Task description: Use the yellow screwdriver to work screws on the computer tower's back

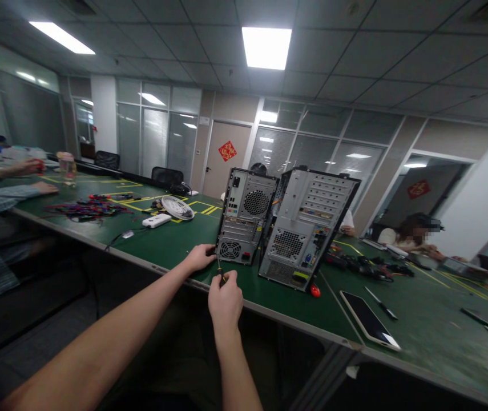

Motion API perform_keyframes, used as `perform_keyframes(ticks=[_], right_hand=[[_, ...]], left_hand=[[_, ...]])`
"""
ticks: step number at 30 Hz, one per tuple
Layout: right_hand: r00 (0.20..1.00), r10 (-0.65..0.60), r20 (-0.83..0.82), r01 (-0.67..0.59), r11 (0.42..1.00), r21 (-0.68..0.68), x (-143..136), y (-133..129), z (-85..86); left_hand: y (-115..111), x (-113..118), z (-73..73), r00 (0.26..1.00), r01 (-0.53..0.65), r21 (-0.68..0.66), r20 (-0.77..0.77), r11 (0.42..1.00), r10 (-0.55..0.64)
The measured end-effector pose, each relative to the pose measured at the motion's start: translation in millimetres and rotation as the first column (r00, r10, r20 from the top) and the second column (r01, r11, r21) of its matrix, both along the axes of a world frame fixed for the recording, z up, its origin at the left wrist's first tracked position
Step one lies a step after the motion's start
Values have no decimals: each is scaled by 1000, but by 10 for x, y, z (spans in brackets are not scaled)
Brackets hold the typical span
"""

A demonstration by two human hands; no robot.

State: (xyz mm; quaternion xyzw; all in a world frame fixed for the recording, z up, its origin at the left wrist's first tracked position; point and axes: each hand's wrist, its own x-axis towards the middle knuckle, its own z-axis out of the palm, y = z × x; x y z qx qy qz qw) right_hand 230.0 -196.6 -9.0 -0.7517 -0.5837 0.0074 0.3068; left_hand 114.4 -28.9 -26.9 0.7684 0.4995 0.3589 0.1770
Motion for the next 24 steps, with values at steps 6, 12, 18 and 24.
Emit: perform_keyframes(ticks=[6, 12, 18, 24], right_hand=[[992, 26, 122, -34, 997, 70, -138, -51, -78], [995, 53, 83, -64, 989, 136, -189, -102, -248], [913, 82, -401, 31, 963, 267, -132, -22, -353], [938, 72, -338, 17, 968, 251, -109, -29, -422]], left_hand=[[-8, -4, 7, 1000, 14, 17, -4, 1000, -14], [-16, 10, 3, 1000, 5, 10, 10, 1000, -5], [-19, 10, 4, 1000, -1, 19, 14, 1000, 1], [-36, 14, 23, 1000, -1, -1, 11, 1000, 1]])
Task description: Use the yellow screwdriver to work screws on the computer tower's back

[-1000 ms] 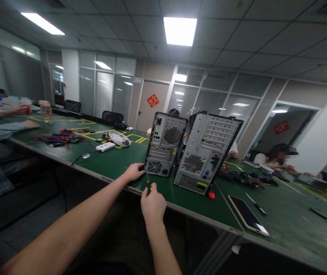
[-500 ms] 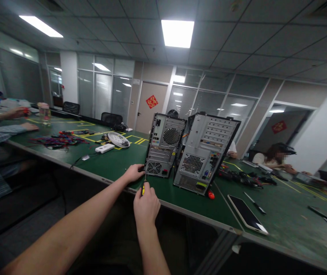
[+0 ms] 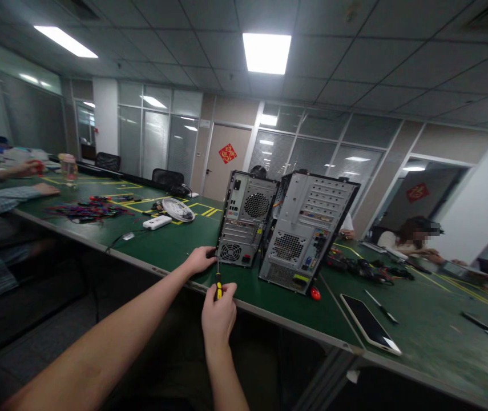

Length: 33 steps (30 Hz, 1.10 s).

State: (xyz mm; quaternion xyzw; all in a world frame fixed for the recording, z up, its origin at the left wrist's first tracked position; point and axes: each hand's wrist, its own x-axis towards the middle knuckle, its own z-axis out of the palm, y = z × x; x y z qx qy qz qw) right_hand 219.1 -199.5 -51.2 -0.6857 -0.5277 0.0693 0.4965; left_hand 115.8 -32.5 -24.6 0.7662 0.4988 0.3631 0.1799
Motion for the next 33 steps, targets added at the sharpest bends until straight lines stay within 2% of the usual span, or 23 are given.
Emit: perform_keyframes(ticks=[4, 6, 8, 10, 12, 15, 18, 20, 22, 24, 25, 27, 29, 31, 33], right_hand=[[955, 15, 296, -37, 997, 70, -46, -46, -48], [941, 2, 338, -34, 996, 88, -64, -47, -62], [971, 10, 239, -29, 997, 74, -72, -30, -68], [999, 30, 38, -34, 995, 98, -68, -1, -67], [987, 48, -152, -23, 986, 163, -57, 27, -64], [966, 53, -251, 0, 978, 208, -42, 38, -62], [993, 66, -102, -52, 990, 134, -35, 14, -64], [992, 63, 113, -71, 995, 70, -29, -2, -64], [949, 43, 313, -60, 997, 44, -20, -9, -60], [913, 36, 405, -58, 997, 43, -14, -8, -52], [915, 40, 401, -61, 997, 39, -15, -7, -49], [958, 66, 280, -81, 996, 44, -26, 0, -48], [994, 102, 33, -105, 988, 110, -45, 18, -60], [975, 125, -185, -87, 975, 202, -63, 49, -81], [951, 130, -281, -53, 963, 264, -72, 80, -99]], left_hand=[[-3, -1, 5, 1000, -8, 7, -8, 1000, 8], [-1, -1, 4, 1000, -12, 10, -9, 1000, 13], [6, -1, -1, 1000, -13, 12, -10, 1000, 13], [15, 0, -8, 1000, -7, 15, -9, 1000, 7], [22, 2, -13, 1000, -2, 15, -3, 1000, 2], [17, 3, -10, 1000, 0, 15, -2, 1000, 1], [2, 3, 1, 1000, -2, 28, -15, 1000, 3], [-4, 2, 6, 1000, -9, 31, -18, 999, 9], [-4, 1, 6, 1000, -17, 28, -22, 999, 17], [2, 1, 2, 999, -20, 27, -25, 999, 21], [6, 1, 0, 1000, -19, 27, -23, 999, 19], [13, 1, -6, 1000, -10, 28, -17, 1000, 11], [18, 2, -11, 1000, -3, 31, -8, 1000, 3], [20, 3, -14, 1000, 2, 30, -3, 1000, -2], [17, 4, -12, 1000, 2, 28, 1, 1000, -2]])
